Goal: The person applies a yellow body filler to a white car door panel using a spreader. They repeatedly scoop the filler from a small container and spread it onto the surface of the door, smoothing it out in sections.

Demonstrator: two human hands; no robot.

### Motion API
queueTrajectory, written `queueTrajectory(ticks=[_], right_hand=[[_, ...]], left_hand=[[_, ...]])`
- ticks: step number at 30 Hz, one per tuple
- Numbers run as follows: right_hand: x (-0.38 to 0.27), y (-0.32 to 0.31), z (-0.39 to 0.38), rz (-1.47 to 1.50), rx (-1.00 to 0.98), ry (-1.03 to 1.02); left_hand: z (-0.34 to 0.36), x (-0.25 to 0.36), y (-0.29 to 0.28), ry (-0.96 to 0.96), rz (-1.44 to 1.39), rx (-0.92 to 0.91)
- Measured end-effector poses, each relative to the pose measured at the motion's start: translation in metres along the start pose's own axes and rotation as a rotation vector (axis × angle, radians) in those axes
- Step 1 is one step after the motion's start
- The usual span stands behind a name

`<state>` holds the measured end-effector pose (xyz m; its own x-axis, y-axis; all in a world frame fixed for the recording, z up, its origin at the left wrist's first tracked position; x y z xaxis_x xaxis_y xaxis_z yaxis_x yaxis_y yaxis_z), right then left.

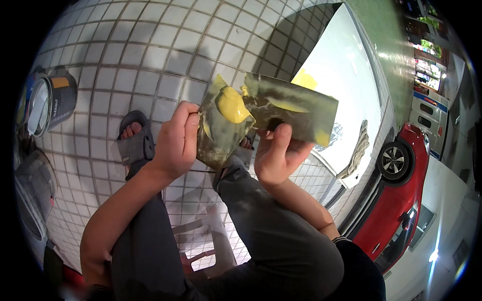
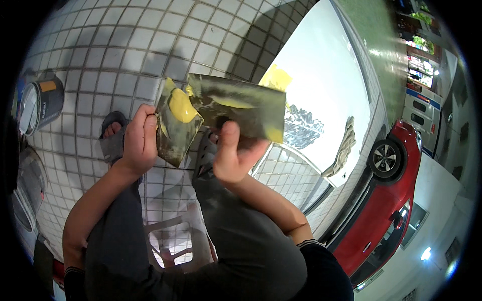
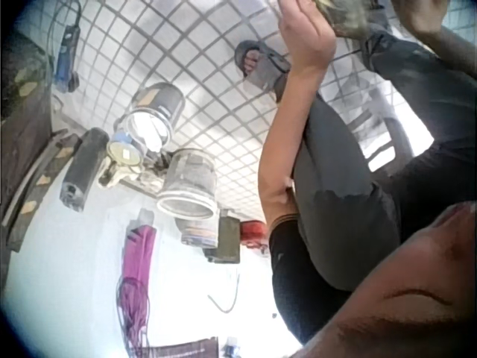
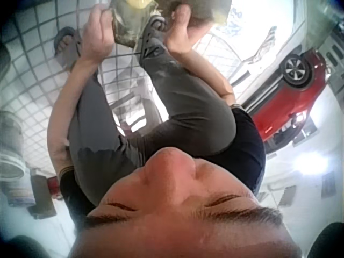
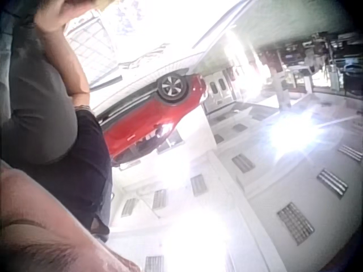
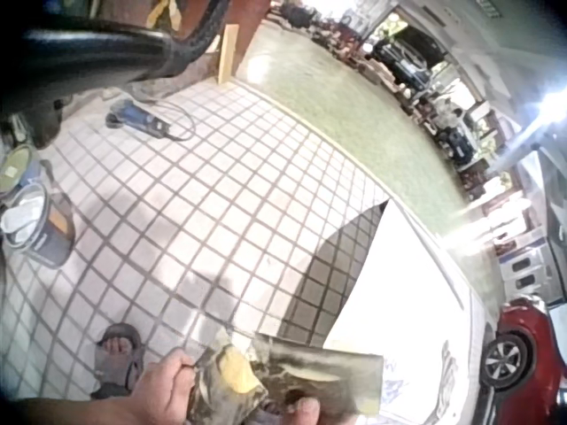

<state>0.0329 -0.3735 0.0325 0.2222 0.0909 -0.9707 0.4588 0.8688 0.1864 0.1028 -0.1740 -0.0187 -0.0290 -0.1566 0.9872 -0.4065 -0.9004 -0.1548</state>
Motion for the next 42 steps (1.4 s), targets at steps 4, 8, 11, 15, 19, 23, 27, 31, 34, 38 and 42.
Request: queueTrajectory(ticks=[4,8,11,15,19,23,27,31,34,38,42], right_hand=[[-0.006,0.010,-0.001,-0.093,-0.165,-0.140],[-0.006,0.024,-0.001,-0.325,-0.376,-0.201],[0.021,0.032,-0.005,-0.536,-0.619,-0.001],[0.056,0.025,-0.006,-0.924,-0.698,0.390],[0.069,-0.003,-0.002,-0.051,-0.176,0.697],[0.067,0.008,-0.012,0.339,-0.088,0.699],[0.072,0.022,-0.019,0.364,-0.170,0.726],[0.081,0.017,-0.023,0.179,-0.143,0.762],[0.081,0.006,-0.021,0.063,-0.129,0.766],[0.075,0.002,-0.014,-0.022,-0.066,0.771],[0.074,-0.010,-0.013,-0.060,-0.056,0.786]], left_hand=[[0.004,0.003,-0.005,0.014,0.105,0.020],[0.004,-0.003,-0.014,0.003,0.194,0.062],[0.002,-0.004,-0.022,-0.033,0.213,0.093],[0.008,0.007,-0.035,0.090,0.218,0.302],[0.008,-0.001,-0.047,0.053,0.239,0.384],[0.010,-0.001,-0.045,0.070,0.248,0.408],[0.012,0.001,-0.041,0.073,0.276,0.400],[0.006,0.000,-0.033,0.107,0.280,0.396],[-0.006,-0.006,-0.018,0.059,0.260,0.229],[0.001,0.007,-0.004,0.227,0.279,0.061],[0.005,0.012,0.004,0.200,0.240,-0.076]])
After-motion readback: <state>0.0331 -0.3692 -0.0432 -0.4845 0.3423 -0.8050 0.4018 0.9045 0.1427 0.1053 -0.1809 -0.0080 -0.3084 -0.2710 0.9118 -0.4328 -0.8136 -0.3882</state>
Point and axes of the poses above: each hand's wrist, its own z-axis towards the middle knuckle, its own y-axis out of the palm, x = y × z, the point moved 8 cm from there along z, towards the middle knuckle, and after that the axes turned 5 degrees about -x, right-handed, at the moved point
